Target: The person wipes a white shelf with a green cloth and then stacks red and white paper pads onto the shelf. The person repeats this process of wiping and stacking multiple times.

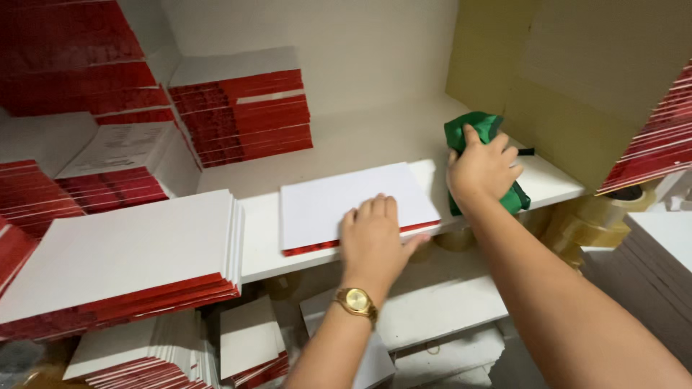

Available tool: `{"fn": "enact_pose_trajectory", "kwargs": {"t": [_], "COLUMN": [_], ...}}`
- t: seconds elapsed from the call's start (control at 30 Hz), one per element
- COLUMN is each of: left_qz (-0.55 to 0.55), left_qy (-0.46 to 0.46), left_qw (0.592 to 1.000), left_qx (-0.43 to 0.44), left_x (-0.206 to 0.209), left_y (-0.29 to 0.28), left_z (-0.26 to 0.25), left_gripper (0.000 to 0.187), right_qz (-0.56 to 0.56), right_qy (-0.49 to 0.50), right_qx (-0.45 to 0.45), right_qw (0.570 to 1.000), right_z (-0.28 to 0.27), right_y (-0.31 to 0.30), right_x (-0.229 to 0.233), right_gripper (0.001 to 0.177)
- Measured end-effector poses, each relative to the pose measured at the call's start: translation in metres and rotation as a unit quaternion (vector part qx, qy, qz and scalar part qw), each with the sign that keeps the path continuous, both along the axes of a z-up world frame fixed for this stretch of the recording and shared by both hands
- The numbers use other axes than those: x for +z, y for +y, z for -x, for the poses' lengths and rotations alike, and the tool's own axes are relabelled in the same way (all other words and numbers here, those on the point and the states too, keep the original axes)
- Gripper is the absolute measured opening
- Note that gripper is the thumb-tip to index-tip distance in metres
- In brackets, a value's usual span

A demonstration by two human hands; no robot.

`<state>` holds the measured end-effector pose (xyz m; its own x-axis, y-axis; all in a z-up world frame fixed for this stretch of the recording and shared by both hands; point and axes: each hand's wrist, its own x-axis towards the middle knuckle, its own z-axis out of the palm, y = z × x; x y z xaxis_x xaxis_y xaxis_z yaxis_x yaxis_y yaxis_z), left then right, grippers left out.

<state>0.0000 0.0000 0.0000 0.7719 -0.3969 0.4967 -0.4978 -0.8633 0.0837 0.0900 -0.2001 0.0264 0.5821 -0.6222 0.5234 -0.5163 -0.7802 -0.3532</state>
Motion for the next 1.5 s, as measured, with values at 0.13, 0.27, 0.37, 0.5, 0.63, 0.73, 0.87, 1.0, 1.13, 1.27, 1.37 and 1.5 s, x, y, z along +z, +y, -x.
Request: {"fn": "enact_pose_trajectory", "kwargs": {"t": [0.13,0.27,0.37,0.5,0.63,0.73,0.87,1.0,1.13,1.27,1.37,1.5], "left_qz": [-0.03,-0.014,0.165,0.541,0.685,0.762,0.641,0.393,0.371,0.345,0.313,0.319], "left_qy": [-0.078,-0.117,-0.103,-0.148,-0.111,0.016,0.077,0.174,0.142,0.127,0.114,0.052], "left_qw": [0.996,0.993,0.981,0.828,0.713,0.632,0.721,0.885,0.905,0.91,0.921,0.928], "left_qx": [-0.001,0.007,0.014,0.025,0.099,0.136,0.252,0.182,0.154,0.192,0.2,0.183], "left_x": [-0.005,0.013,0.08,0.12,0.082,0.047,0.026,0.022,0.031,0.014,0.012,0.002], "left_y": [0.012,0.02,0.03,0.032,0.034,0.045,0.081,0.137,0.14,0.142,0.142,0.14], "left_z": [-0.007,-0.022,-0.004,-0.031,-0.057,-0.047,-0.031,-0.031,-0.012,-0.03,-0.028,-0.031], "left_gripper": [0.069,0.031,0.029,0.034,0.039,0.048,0.055,0.072,0.043,0.027,0.024,0.03], "right_qz": [0.004,0.03,0.05,0.061,0.059,0.041,0.044,0.058,0.152,0.119,0.048,0.053], "right_qy": [-0.007,-0.026,-0.04,-0.06,-0.058,-0.047,-0.064,-0.053,-0.152,-0.025,0.052,0.052], "right_qx": [0.007,0.013,0.016,0.02,0.022,0.032,0.044,0.083,0.127,0.358,0.421,0.362], "right_qw": [1.0,0.999,0.998,0.996,0.996,0.998,0.996,0.994,0.968,0.926,0.904,0.929], "right_z": [0.001,0.009,0.008,0.003,0.004,0.004,-0.005,-0.01,0.009,0.055,0.042,0.006], "right_y": [0.0,0.004,0.002,-0.002,-0.002,-0.005,-0.014,-0.008,0.097,0.221,0.245,0.199], "right_x": [0.0,-0.001,-0.005,-0.011,-0.011,-0.012,-0.021,-0.004,0.064,0.08,0.048,0.025], "right_gripper": [0.049,0.049,0.049,0.049,0.05,0.054,0.053,0.057,0.044,0.034,0.044,0.048]}}
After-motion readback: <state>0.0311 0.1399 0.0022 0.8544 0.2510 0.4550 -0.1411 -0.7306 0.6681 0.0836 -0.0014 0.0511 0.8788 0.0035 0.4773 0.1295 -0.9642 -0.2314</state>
